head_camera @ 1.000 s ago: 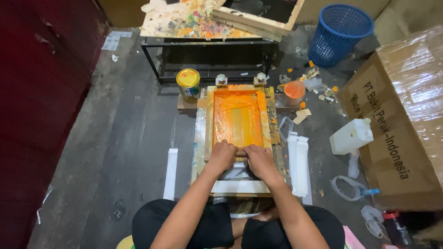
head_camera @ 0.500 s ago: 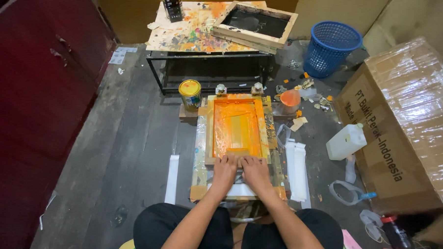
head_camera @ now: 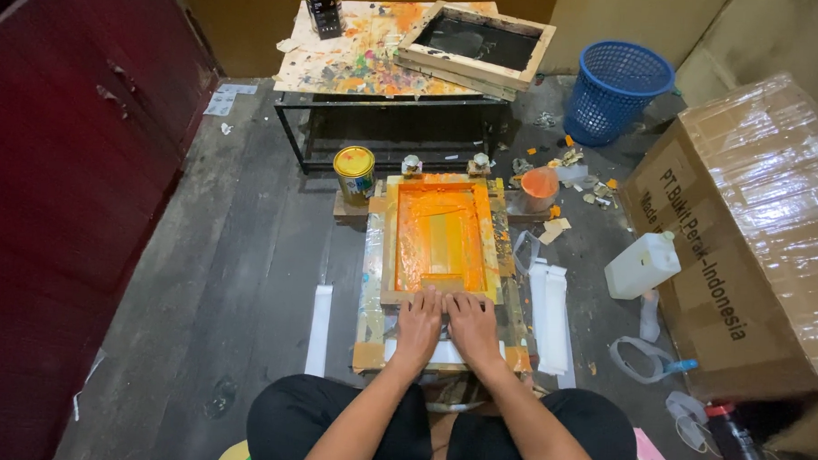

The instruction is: Preparing a screen printing frame with tape and using a squeegee to spread orange ink across the mesh.

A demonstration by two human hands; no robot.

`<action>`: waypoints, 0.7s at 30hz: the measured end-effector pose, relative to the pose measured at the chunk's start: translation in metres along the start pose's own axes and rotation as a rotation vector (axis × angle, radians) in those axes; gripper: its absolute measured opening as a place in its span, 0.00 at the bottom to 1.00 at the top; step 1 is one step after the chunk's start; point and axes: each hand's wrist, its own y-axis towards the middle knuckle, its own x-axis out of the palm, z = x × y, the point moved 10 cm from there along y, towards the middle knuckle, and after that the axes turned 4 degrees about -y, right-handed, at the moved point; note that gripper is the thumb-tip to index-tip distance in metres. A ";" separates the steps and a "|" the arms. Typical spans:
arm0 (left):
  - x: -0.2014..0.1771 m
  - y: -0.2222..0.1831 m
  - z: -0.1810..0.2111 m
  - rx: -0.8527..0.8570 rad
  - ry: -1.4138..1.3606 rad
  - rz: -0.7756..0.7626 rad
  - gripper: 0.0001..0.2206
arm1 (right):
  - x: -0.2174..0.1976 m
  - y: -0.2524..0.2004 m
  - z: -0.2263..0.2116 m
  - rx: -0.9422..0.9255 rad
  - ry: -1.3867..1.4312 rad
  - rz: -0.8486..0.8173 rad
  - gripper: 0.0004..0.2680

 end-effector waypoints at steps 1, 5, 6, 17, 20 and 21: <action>0.003 -0.001 0.000 0.000 0.000 0.003 0.17 | 0.002 0.000 0.000 0.000 -0.002 0.002 0.17; 0.018 -0.005 -0.003 -0.018 -0.034 -0.005 0.21 | -0.002 -0.001 -0.002 -0.015 -0.024 0.038 0.16; 0.023 -0.007 -0.004 -0.019 -0.036 -0.015 0.22 | -0.004 -0.001 -0.003 -0.021 -0.037 0.040 0.16; 0.044 -0.014 -0.009 -0.018 -0.055 -0.059 0.28 | 0.020 0.000 -0.002 -0.015 -0.053 0.050 0.14; 0.035 -0.012 -0.009 -0.021 -0.066 -0.047 0.26 | 0.009 0.004 -0.002 0.000 -0.057 0.065 0.13; 0.031 -0.012 -0.008 -0.021 -0.074 -0.038 0.25 | 0.002 0.004 -0.002 0.010 -0.059 0.071 0.12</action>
